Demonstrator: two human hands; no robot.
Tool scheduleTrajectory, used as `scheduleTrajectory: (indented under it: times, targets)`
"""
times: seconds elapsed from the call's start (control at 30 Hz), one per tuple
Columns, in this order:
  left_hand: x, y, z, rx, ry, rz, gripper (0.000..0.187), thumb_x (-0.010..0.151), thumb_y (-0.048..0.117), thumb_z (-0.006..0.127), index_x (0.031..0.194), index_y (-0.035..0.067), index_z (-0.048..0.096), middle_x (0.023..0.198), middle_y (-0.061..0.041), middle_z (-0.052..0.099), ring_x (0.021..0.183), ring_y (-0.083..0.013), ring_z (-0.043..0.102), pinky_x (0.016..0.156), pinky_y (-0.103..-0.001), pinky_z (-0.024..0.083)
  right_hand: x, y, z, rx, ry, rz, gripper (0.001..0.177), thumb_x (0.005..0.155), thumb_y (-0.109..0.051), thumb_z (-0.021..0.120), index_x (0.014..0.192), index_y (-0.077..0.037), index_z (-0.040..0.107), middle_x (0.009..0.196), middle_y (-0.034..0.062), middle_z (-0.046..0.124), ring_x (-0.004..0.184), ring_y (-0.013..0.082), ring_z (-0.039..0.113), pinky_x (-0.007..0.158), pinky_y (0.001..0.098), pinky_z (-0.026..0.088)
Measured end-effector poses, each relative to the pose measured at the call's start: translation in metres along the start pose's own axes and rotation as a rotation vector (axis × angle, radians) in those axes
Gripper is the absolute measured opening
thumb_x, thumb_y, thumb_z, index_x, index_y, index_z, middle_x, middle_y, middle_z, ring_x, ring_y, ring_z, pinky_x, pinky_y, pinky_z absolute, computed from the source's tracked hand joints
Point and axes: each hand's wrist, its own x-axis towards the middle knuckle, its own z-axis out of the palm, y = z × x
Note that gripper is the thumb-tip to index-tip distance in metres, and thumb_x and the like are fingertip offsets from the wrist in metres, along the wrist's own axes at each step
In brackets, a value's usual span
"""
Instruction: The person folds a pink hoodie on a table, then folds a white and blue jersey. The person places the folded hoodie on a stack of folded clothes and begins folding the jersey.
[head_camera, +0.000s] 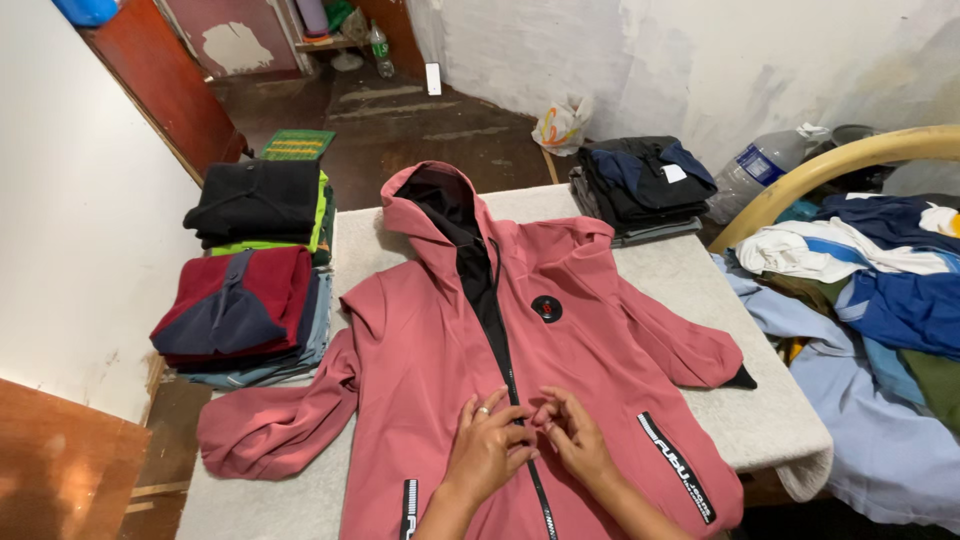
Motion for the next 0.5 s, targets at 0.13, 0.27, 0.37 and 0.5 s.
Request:
scheduleTrajectory:
  times: [0.13,0.27,0.37,0.5]
  targets:
    - [-0.008,-0.009,0.016,0.116,0.105,0.123,0.04,0.082,0.028,0.083,0.112,0.005,0.071,0.128,-0.008,0.067,0.135,-0.0314,0.051,0.111,-0.058,0.034,-0.001,-0.037,0.015,-0.185,0.087,0.009,0.068,0.086,0.012,0.045,0.153,-0.002,0.044,0.124,0.0164,0.061,0.109,0.0231,0.058,0.101,0.0351,0.048]
    - [-0.013,-0.012,0.016,0.078,0.113,0.129,0.054,0.073,0.03,0.084,0.114,-0.001,0.07,0.13,-0.012,0.065,0.13,-0.0333,0.052,0.106,-0.055,0.036,0.002,-0.068,0.026,-0.291,0.052,-0.021,0.07,0.084,0.007,0.045,0.154,-0.004,0.037,0.136,0.0159,0.06,0.132,0.0254,0.058,0.113,0.0373,0.043]
    - [-0.011,-0.012,0.015,0.098,0.114,0.114,0.046,0.078,0.028,0.081,0.113,0.001,0.071,0.132,-0.013,0.064,0.127,-0.0316,0.056,0.105,-0.053,0.038,0.002,-0.083,0.035,-0.226,0.031,0.011,0.068,0.09,0.001,0.048,0.156,-0.005,0.034,0.144,0.0168,0.056,0.141,0.0266,0.052,0.117,0.0389,0.038]
    - [-0.013,-0.015,0.02,0.179,0.176,0.203,0.037,0.082,0.025,0.079,0.106,-0.001,0.07,0.128,-0.016,0.066,0.121,-0.0337,0.062,0.1,-0.049,0.044,0.002,-0.091,0.041,-0.262,0.056,0.023,0.063,0.097,-0.009,0.056,0.156,-0.006,0.035,0.145,0.0176,0.057,0.138,0.0275,0.055,0.115,0.0394,0.041]
